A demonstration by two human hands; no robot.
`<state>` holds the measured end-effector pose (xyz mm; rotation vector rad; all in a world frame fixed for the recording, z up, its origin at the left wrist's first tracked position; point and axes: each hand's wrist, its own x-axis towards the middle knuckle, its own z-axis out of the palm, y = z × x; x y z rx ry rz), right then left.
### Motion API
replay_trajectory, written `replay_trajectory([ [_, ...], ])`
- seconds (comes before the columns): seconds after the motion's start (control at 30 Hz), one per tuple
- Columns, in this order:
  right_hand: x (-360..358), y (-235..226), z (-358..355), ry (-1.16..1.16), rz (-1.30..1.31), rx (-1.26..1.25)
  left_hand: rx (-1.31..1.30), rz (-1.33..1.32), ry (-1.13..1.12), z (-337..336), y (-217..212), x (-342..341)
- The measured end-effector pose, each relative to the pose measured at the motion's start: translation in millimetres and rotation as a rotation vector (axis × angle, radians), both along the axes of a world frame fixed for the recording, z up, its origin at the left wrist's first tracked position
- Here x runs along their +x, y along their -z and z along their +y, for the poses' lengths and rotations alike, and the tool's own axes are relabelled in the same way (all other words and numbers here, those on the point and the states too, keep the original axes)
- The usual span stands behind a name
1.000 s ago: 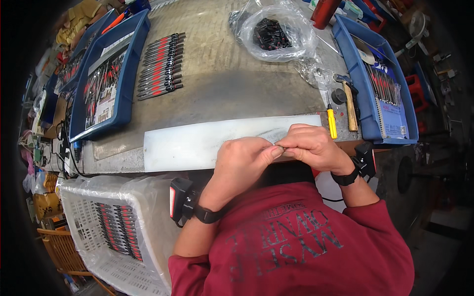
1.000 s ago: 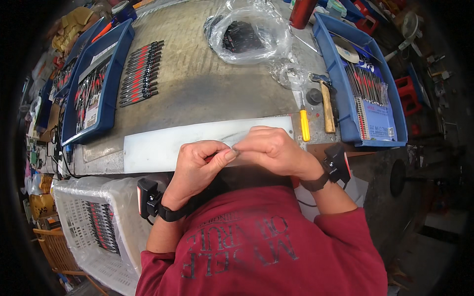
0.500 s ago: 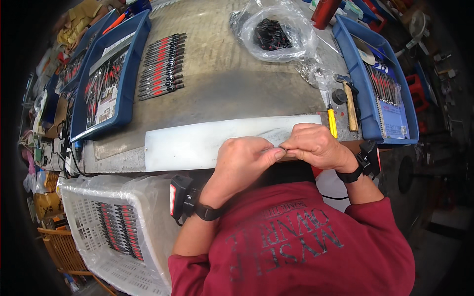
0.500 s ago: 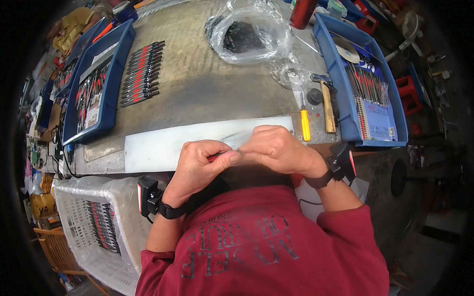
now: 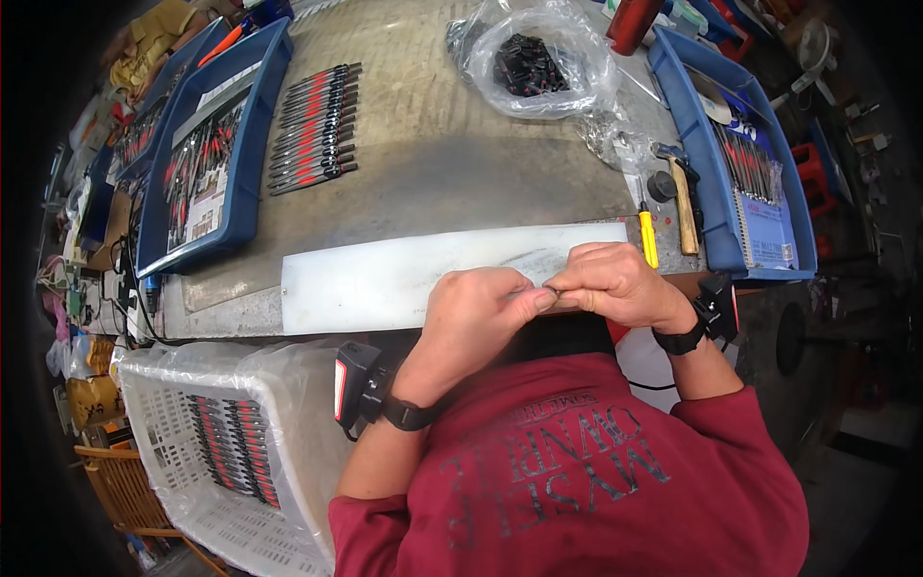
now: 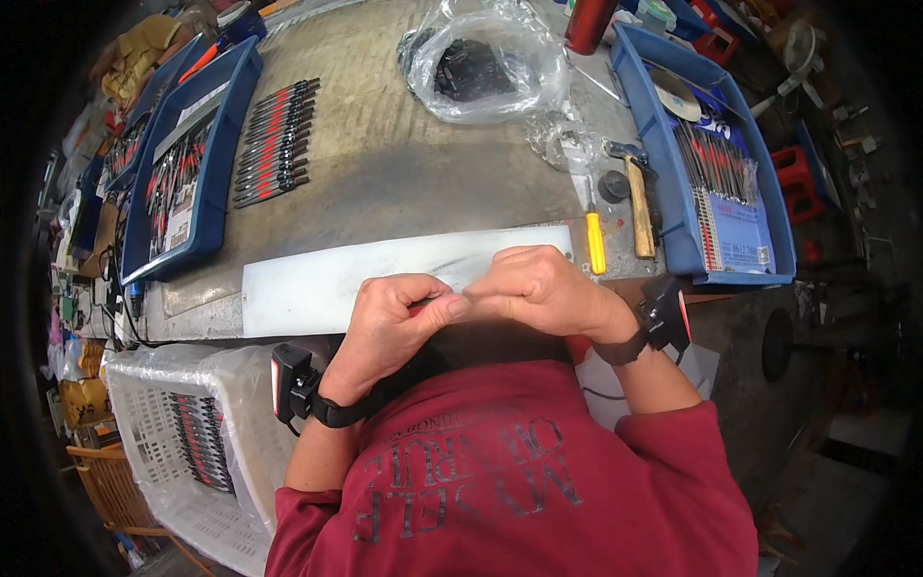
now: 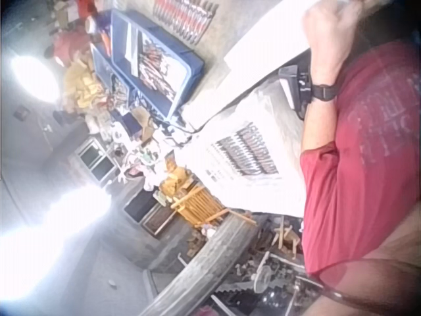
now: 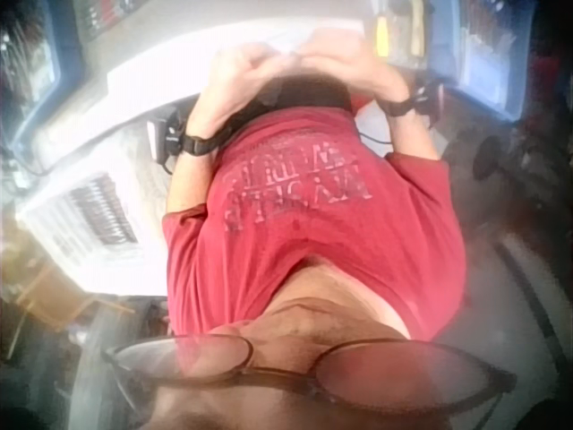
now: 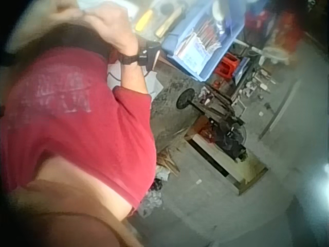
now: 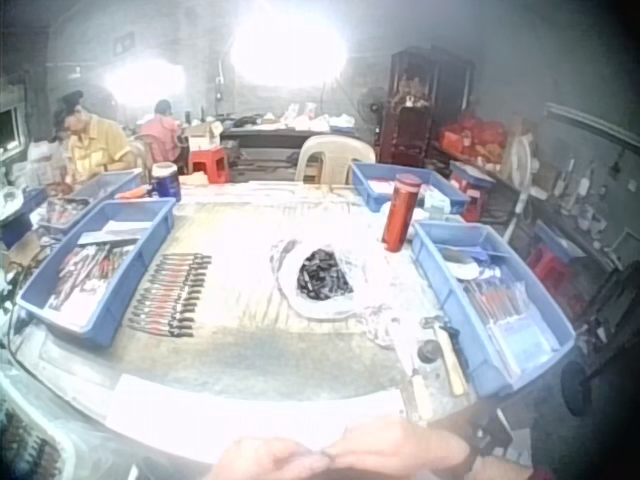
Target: The person repeatedly picks small black components from a plastic bag and inserts them into metal shafts with red bands. Each assembled unit is placed in a blue tray on the workbench. The process is repeated multiple times throughout the clip.
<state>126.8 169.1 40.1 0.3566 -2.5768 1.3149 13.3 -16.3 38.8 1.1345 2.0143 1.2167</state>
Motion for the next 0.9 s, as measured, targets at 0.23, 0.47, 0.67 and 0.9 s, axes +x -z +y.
replay_trajectory([
  [0.23, -0.4, 2.5, -5.8, 0.094, -0.011, -0.009, -0.018, 0.022, 0.016, -2.2, -2.4, -5.9],
  [0.47, 0.0, 5.2, -7.7, 0.097, 0.013, 0.067, -0.002, 0.016, -0.034, -0.4, -1.7, -2.1],
  [0.67, -1.3, 6.5, -10.9, 0.07, 0.012, 0.041, 0.002, 0.053, -0.045, -0.3, 1.1, -4.2],
  [0.9, -2.0, 8.0, -14.8, 0.112, 0.014, 0.092, -0.025, 0.209, -0.025, -0.5, 7.5, -7.8],
])
